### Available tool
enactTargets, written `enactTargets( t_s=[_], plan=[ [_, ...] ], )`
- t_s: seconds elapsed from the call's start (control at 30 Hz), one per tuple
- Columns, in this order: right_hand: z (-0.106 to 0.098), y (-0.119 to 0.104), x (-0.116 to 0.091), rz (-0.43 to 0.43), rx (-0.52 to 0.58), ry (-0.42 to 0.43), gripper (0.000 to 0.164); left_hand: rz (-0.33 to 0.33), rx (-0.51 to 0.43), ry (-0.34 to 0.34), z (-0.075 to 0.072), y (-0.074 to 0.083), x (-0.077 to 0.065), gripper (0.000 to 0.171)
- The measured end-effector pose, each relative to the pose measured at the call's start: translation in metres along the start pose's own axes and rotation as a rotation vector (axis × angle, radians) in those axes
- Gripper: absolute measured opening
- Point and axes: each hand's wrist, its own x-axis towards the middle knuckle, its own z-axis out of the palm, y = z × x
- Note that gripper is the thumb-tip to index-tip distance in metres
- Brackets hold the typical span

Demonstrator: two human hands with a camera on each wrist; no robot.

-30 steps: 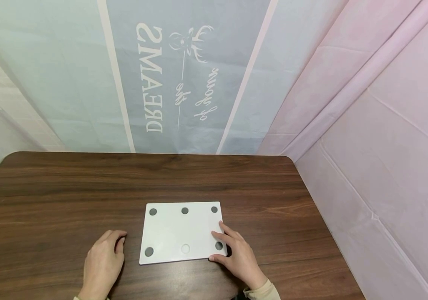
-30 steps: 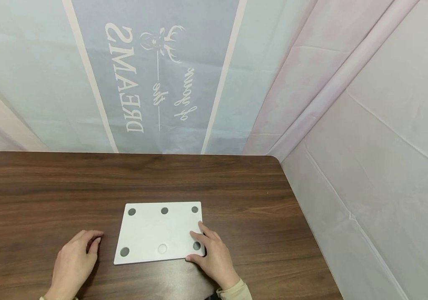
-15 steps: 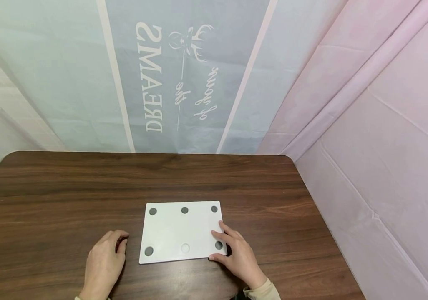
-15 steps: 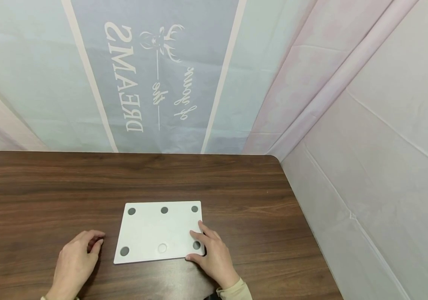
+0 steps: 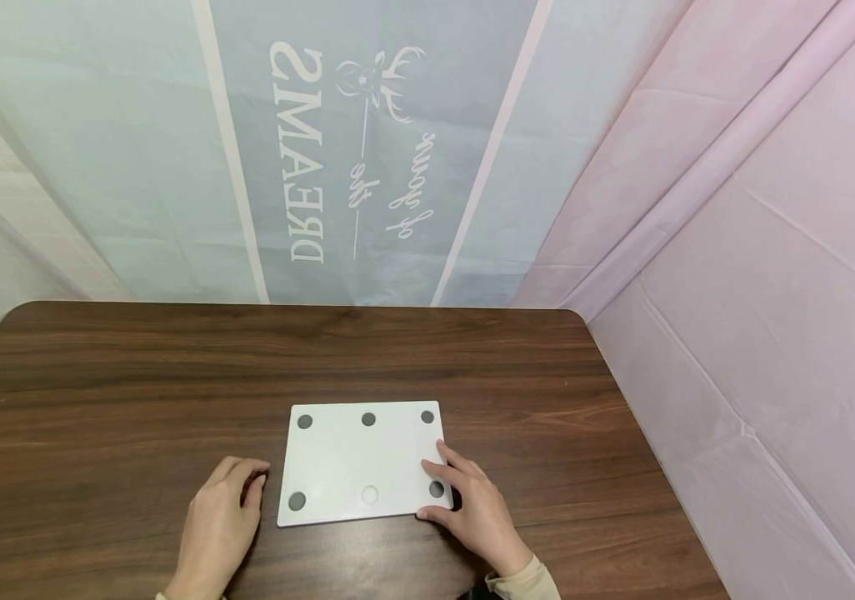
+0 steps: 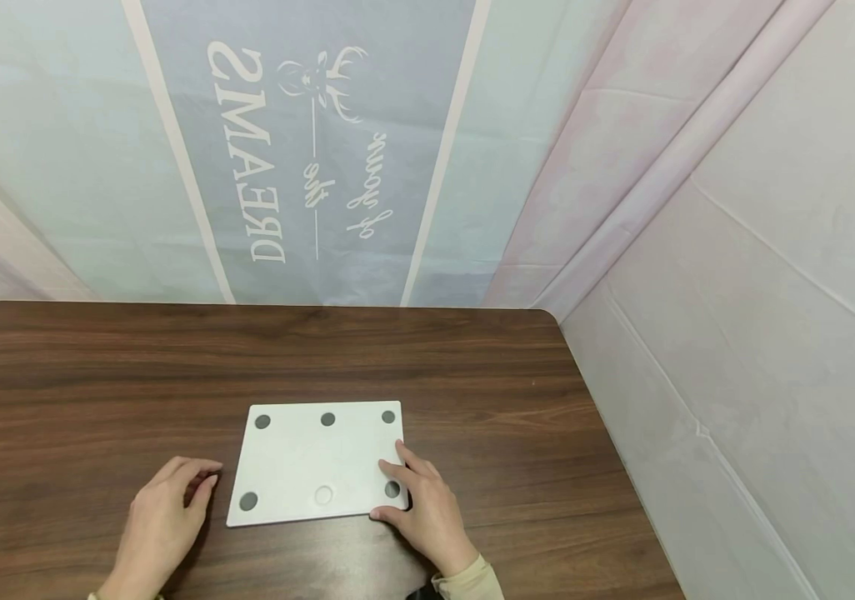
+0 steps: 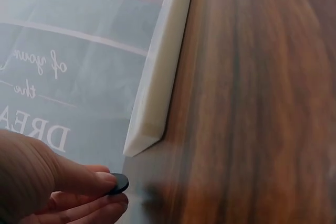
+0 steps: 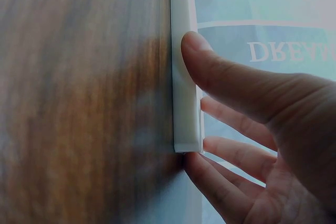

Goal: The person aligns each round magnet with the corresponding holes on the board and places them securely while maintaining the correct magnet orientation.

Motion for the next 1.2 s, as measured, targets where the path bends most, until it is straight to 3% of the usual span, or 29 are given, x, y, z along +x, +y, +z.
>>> enactTargets(
  t_s=[0.6,1.2],
  plan=[
    [-0.001,-0.001,0.000,0.010,-0.002,-0.010,0.058,0.058,-0.023,-0.012,0.006,0.014,0.000,0.020],
    [-0.001,-0.002,0.000,0.022,-0.004,-0.010,0.057,0.071,-0.046,-0.069,0.015,0.027,-0.004,0.019]
  ],
)
